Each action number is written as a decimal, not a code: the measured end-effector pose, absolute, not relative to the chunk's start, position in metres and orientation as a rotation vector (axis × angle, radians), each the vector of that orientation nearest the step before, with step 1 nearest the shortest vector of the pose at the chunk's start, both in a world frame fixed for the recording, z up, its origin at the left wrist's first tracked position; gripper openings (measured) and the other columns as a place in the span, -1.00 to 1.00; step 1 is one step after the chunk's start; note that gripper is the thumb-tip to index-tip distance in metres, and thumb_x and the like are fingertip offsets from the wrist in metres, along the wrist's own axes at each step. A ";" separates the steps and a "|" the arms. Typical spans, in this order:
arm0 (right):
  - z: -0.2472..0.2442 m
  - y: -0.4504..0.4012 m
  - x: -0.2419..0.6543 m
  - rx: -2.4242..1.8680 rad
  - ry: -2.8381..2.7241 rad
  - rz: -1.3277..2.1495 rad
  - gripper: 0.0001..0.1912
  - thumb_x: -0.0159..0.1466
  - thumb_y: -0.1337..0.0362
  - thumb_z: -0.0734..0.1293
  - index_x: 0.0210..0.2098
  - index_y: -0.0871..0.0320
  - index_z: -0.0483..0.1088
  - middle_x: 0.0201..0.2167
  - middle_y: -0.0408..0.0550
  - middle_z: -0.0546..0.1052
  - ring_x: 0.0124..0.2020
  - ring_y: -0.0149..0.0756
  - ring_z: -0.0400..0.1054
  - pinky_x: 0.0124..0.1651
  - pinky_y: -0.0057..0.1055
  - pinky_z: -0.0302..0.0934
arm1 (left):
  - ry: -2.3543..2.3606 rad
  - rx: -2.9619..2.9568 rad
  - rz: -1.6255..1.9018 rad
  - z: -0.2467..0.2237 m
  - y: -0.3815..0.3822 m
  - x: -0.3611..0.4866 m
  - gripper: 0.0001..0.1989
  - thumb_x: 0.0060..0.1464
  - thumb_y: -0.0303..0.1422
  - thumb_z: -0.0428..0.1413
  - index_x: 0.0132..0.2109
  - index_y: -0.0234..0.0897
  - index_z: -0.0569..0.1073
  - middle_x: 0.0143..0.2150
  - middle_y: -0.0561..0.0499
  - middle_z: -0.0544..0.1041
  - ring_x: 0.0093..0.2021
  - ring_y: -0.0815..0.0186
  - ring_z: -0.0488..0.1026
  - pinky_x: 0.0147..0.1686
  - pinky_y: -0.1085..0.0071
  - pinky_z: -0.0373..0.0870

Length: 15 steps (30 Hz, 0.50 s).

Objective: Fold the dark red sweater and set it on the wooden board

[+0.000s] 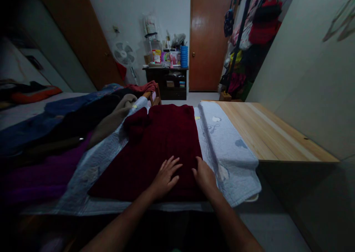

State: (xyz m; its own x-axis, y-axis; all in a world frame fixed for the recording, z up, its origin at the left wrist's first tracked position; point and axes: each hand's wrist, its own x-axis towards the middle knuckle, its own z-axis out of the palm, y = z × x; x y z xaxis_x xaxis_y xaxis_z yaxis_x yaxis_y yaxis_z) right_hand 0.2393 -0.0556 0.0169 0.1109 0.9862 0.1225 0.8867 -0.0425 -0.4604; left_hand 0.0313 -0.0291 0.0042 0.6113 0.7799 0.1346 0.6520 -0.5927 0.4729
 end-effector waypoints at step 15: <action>0.000 0.030 0.193 -1.919 -2.106 0.017 -0.47 0.36 0.17 0.10 0.27 0.22 0.16 0.31 0.15 0.14 0.34 -0.04 -0.08 0.30 -0.04 -0.19 | 1.360 2.427 0.440 -0.007 -0.036 0.031 -0.22 0.14 -0.19 -0.02 0.38 -0.35 -0.15 0.43 -0.22 -0.18 0.41 0.10 -0.30 0.32 0.01 -0.10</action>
State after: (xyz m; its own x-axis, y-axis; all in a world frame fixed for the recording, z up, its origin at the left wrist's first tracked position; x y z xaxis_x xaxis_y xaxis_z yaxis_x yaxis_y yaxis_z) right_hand 0.1932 0.0299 0.0001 -0.0695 0.9763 0.2052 0.9728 0.1119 -0.2028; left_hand 0.0312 -0.0361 -0.0067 0.4985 0.8602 0.1078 0.7602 -0.4935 0.4224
